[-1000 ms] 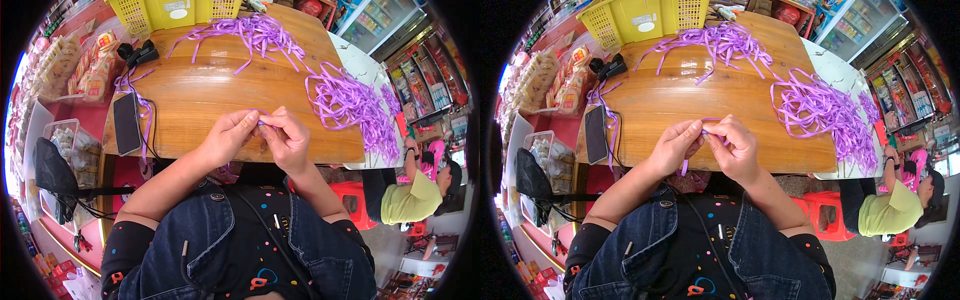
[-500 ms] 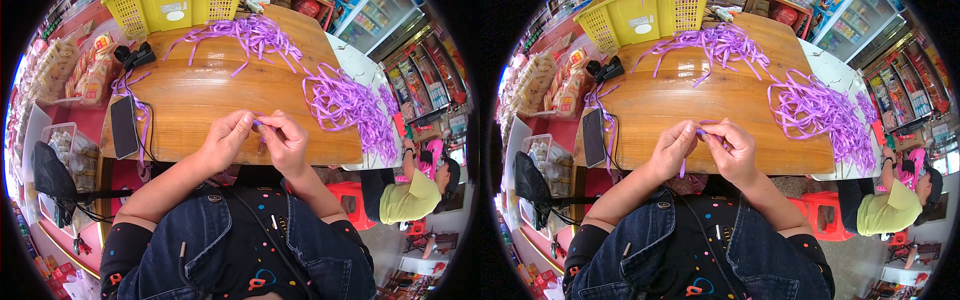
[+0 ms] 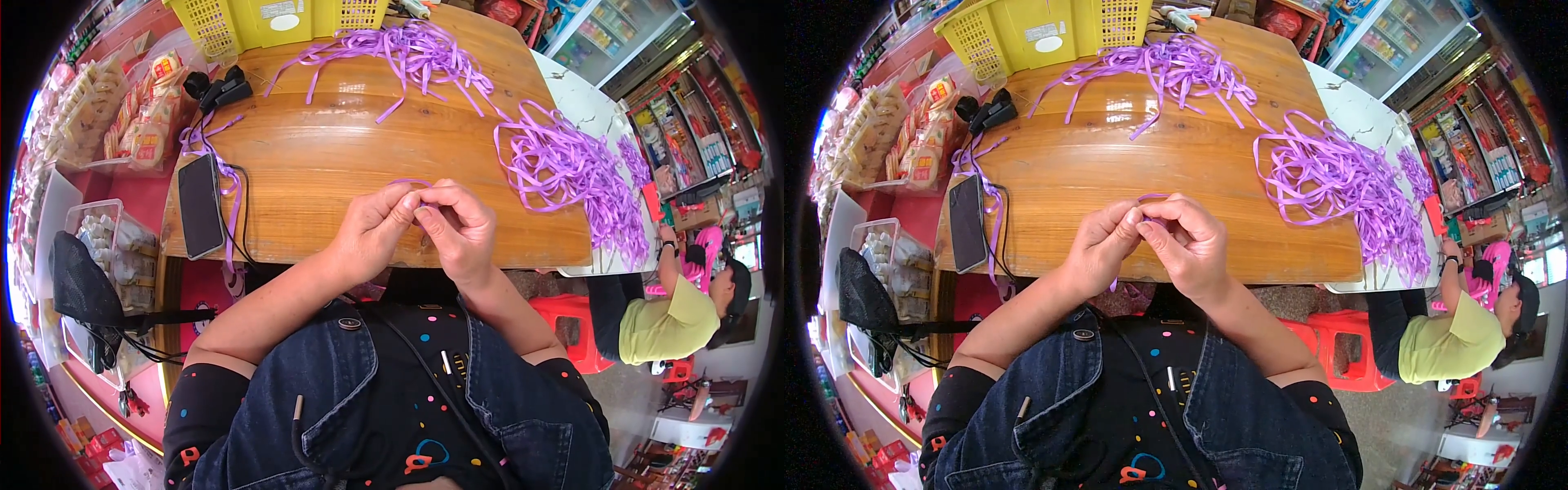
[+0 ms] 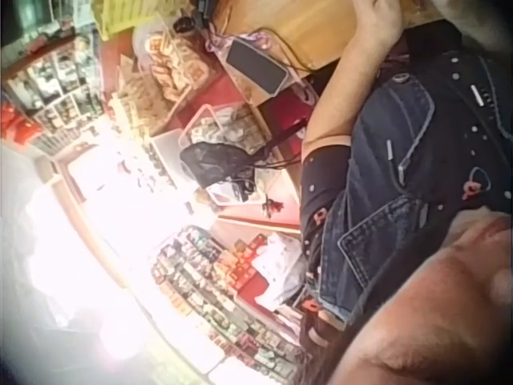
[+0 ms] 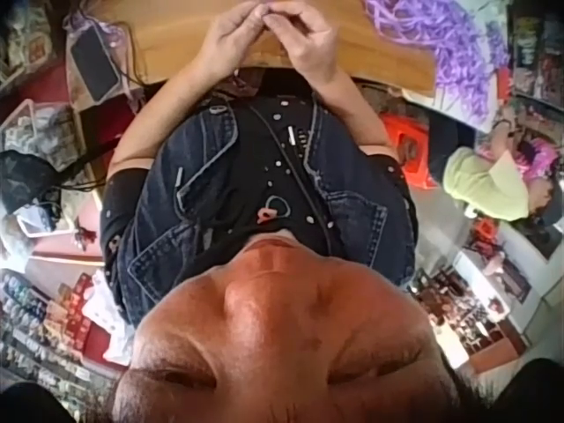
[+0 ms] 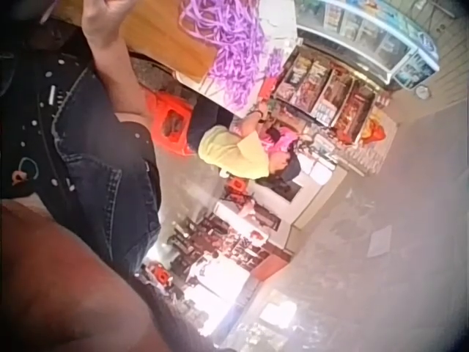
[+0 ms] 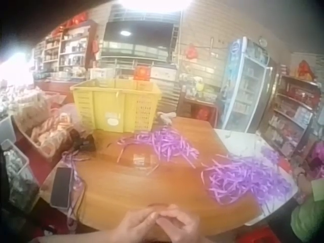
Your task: The person ties knots in purple ribbons by hand, using a needle to thread the ribbon ends through loops. They pick up individual ribbons from a pile, form loops, pull the ends through, and set the knotted ribbons aside.
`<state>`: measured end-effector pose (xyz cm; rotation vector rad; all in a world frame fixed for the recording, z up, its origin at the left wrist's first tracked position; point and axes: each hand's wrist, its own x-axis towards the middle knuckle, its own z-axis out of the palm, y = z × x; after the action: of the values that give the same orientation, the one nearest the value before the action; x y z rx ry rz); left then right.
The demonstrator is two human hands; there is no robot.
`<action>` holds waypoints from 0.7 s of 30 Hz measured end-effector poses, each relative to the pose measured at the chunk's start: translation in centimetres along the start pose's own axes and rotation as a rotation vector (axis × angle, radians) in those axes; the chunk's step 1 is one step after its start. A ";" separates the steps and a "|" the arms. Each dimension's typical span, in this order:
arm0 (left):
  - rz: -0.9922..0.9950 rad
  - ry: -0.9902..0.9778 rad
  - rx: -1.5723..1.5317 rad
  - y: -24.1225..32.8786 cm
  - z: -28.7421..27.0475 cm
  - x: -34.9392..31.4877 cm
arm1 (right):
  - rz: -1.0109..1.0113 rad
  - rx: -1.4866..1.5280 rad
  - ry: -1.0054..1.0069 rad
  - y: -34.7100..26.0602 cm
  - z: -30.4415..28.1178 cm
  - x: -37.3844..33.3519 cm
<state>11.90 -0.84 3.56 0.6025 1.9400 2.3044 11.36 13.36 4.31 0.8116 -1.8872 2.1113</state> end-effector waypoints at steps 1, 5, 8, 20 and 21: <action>0.000 0.000 0.000 0.0 0.2 0.0 | 0.002 0.013 0.011 -0.1 0.1 0.0; -0.049 -0.026 -0.250 -0.2 0.8 -0.1 | 0.015 0.060 0.053 0.3 0.5 -0.1; -0.098 -0.045 -0.379 -0.4 1.0 -0.2 | -0.016 0.114 0.079 0.9 0.5 -0.1; -0.122 0.029 -0.335 -0.1 1.1 0.1 | 0.078 0.059 0.095 1.0 -0.2 -0.8; -0.147 0.014 -0.366 -0.2 0.8 0.1 | 0.054 0.018 0.089 0.8 -0.2 -0.8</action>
<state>12.03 0.01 3.48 0.3927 1.4523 2.4802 11.61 13.56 3.22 0.6665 -1.8679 2.1605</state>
